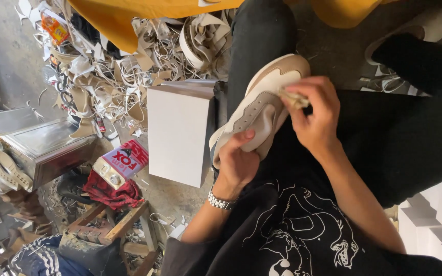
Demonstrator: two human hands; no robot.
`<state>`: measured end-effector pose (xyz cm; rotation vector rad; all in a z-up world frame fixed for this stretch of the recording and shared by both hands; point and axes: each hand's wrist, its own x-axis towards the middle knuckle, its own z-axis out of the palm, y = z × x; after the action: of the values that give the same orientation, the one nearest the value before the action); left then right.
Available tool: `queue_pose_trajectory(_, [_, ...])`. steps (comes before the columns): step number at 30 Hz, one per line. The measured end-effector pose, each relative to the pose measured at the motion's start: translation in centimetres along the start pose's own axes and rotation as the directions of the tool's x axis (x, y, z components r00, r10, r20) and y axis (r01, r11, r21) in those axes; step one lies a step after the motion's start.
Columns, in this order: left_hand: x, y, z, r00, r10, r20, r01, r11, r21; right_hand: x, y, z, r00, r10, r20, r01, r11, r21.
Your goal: The person is cleaning a sneaker by scrubbing its surface with a small cleaning block to remove marks.
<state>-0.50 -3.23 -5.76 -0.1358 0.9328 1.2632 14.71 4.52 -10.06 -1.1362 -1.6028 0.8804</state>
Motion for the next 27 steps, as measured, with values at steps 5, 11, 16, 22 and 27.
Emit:
queue_pose_trajectory(5, [-4.2, 0.0, 5.6, 0.995, 0.076, -0.064, -0.023, 0.802, 0.597, 4.4, 0.3, -2.9, 0.994, -0.059, -0.094, 0.046, 0.990, -0.131])
queue_pose_trajectory(11, [-5.7, -0.6, 7.1, 0.970, -0.002, -0.245, 0.057, 0.975, 0.217, 4.5, -2.2, -2.2, 0.993, -0.083, 0.087, 0.072, 0.990, 0.124])
queue_pose_trajectory(16, [-10.0, 0.3, 7.0, 0.972, 0.009, 0.236, -0.122, 0.875, 0.469, 3.5, 0.1, -0.2, 0.999, -0.053, 0.003, 0.051, 0.976, 0.210])
queue_pose_trajectory(22, [-11.5, 2.4, 3.9, 0.994, 0.041, 0.098, -0.101, 0.096, 0.990, 2.6, -1.0, -0.9, 0.899, 0.404, 0.169, -0.438, 0.825, 0.356])
queue_pose_trajectory(27, [-10.7, 4.2, 5.1, 0.979, 0.162, 0.120, -0.072, -0.276, 0.958, 3.0, 1.0, -2.9, 0.883, 0.448, 0.142, -0.460, 0.760, 0.459])
